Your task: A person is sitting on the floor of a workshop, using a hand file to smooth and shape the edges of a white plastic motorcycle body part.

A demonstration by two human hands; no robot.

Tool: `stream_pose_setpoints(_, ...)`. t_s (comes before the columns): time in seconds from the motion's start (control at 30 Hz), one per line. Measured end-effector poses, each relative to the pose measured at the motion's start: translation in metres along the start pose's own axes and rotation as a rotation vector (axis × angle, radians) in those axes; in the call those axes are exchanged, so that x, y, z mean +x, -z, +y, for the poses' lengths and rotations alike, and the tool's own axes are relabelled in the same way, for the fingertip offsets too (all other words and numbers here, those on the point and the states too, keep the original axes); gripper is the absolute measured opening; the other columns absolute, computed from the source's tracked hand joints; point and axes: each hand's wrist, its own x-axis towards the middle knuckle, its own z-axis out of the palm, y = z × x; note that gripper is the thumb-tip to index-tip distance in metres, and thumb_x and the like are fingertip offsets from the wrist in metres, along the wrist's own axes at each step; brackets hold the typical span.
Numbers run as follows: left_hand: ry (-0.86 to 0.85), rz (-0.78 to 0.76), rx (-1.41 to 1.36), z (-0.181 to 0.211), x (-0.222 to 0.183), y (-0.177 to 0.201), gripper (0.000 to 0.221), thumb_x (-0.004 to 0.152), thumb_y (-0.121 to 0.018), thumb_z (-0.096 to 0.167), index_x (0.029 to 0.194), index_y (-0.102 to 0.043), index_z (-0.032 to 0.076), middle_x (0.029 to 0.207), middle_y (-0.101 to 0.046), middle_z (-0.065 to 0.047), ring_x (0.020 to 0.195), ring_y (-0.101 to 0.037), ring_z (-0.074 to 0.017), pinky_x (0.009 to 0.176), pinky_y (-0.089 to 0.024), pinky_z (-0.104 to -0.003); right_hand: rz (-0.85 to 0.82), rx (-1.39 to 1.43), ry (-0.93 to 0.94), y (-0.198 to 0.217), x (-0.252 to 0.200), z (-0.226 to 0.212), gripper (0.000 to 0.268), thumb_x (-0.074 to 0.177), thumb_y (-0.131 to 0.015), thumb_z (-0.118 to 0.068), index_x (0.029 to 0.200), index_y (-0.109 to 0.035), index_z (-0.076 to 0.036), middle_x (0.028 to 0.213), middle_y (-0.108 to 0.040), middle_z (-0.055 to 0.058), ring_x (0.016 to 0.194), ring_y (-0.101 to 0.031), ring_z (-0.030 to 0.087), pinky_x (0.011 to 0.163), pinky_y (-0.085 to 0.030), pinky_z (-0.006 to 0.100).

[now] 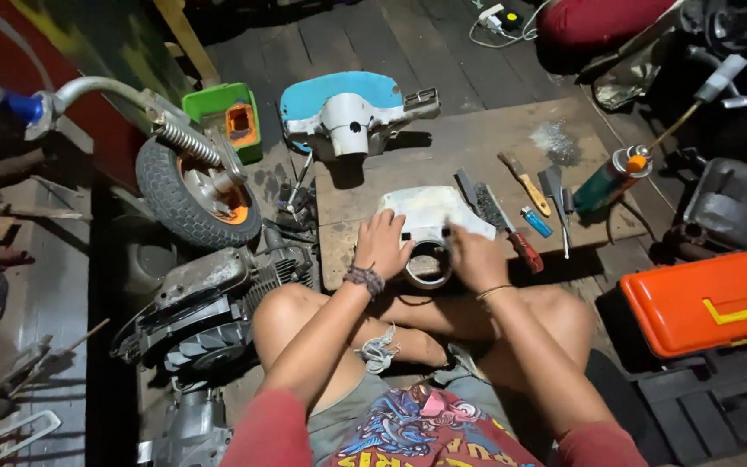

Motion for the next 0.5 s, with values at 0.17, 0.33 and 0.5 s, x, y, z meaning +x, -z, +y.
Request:
stream_pose_setpoints(0.17, -0.026, 0.016, -0.009, 0.01, -0.017, -0.002, 0.053, 0.091, -0.07, 0.039, 0.132, -0.057, 0.008, 0.129, -0.053, -0.013, 0.118, -0.054, -0.0331, 0.094, -0.046, -0.047, 0.054, -0.024, -0.091, -0.045, -0.005, 0.036, 0.04, 0.093, -0.056, -0.025, 0.132, -0.068, -0.022, 0.086, -0.076, 0.02, 0.091, -0.075, 0.04, 0.081, -0.059, 0.052)
stream_pose_setpoints(0.33, -0.057, 0.044, 0.009, 0.002, -0.011, -0.013, 0.046, 0.091, -0.067, 0.03, 0.131, -0.059, 0.009, 0.127, -0.053, -0.012, 0.118, -0.054, -0.0315, 0.095, -0.047, -0.045, 0.123, -0.01, -0.288, -0.039, -0.001, 0.044, 0.033, 0.099, -0.053, -0.033, 0.126, -0.073, -0.03, 0.087, -0.077, 0.017, 0.093, -0.074, 0.039, 0.083, -0.058, 0.052)
stream_pose_setpoints(0.5, -0.024, 0.054, -0.022, 0.004, -0.013, -0.015, 0.045, 0.088, -0.067, 0.016, 0.131, -0.059, 0.011, 0.128, -0.052, -0.012, 0.118, -0.055, -0.0345, 0.092, -0.048, -0.045, 0.111, 0.019, -0.087, -0.046, -0.01, 0.028, 0.036, 0.096, -0.057, -0.025, 0.131, -0.069, -0.028, 0.088, -0.078, 0.017, 0.09, -0.075, 0.038, 0.081, -0.059, 0.051)
